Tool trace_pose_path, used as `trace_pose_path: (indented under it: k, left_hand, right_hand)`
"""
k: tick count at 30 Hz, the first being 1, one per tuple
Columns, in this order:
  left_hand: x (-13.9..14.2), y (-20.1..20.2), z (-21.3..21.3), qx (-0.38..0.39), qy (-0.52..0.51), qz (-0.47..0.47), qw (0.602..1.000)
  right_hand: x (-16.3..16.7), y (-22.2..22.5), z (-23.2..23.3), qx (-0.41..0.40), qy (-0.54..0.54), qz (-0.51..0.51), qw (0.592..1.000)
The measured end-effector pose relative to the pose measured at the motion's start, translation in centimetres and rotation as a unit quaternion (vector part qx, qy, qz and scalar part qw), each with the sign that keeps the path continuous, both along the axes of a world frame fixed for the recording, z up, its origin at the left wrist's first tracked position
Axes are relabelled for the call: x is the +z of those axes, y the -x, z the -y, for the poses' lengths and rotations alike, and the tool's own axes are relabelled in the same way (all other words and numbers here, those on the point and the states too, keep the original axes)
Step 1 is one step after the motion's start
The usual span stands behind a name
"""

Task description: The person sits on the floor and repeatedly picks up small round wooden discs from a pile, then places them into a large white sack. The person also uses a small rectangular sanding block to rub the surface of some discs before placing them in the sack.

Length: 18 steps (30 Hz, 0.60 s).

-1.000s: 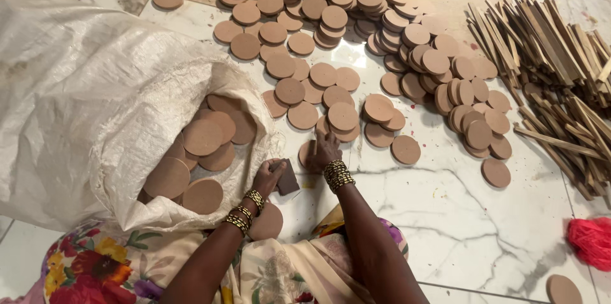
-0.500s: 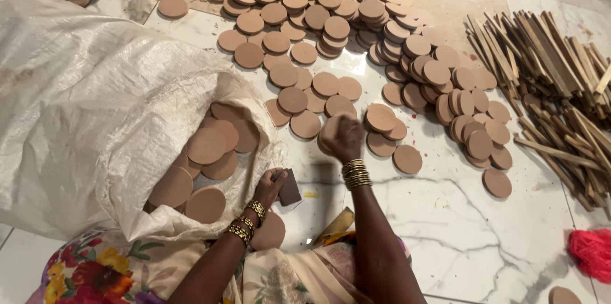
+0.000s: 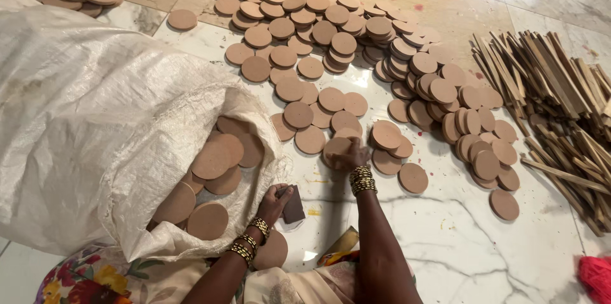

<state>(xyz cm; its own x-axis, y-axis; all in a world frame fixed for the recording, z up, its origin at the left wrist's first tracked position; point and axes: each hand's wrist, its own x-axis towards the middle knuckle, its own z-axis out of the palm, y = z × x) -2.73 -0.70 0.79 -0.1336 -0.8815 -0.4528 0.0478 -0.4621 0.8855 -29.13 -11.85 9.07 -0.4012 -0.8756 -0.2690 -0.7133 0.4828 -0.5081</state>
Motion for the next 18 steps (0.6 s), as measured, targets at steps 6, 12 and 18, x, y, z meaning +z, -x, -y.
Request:
trace_pose_path:
  k: [6, 12, 18]
  left_hand:
    - [0.9, 0.1, -0.1, 0.003, 0.028, 0.027, 0.999]
    - [1.7, -0.2, -0.1, 0.019, 0.082, 0.038, 0.996]
    - [2.1, -0.3, -0.3, -0.012, 0.072, 0.08, 0.994]
  right_hand:
    - [-0.7, -1.0, -1.2, -0.103, 0.193, 0.245, 0.944]
    - [0.2, -1.8, -3.6, -0.138, 0.17, 0.464, 0.858]
    - [2.6, -2.1, -5.7, -0.039, 0.21, 0.346, 0.914]
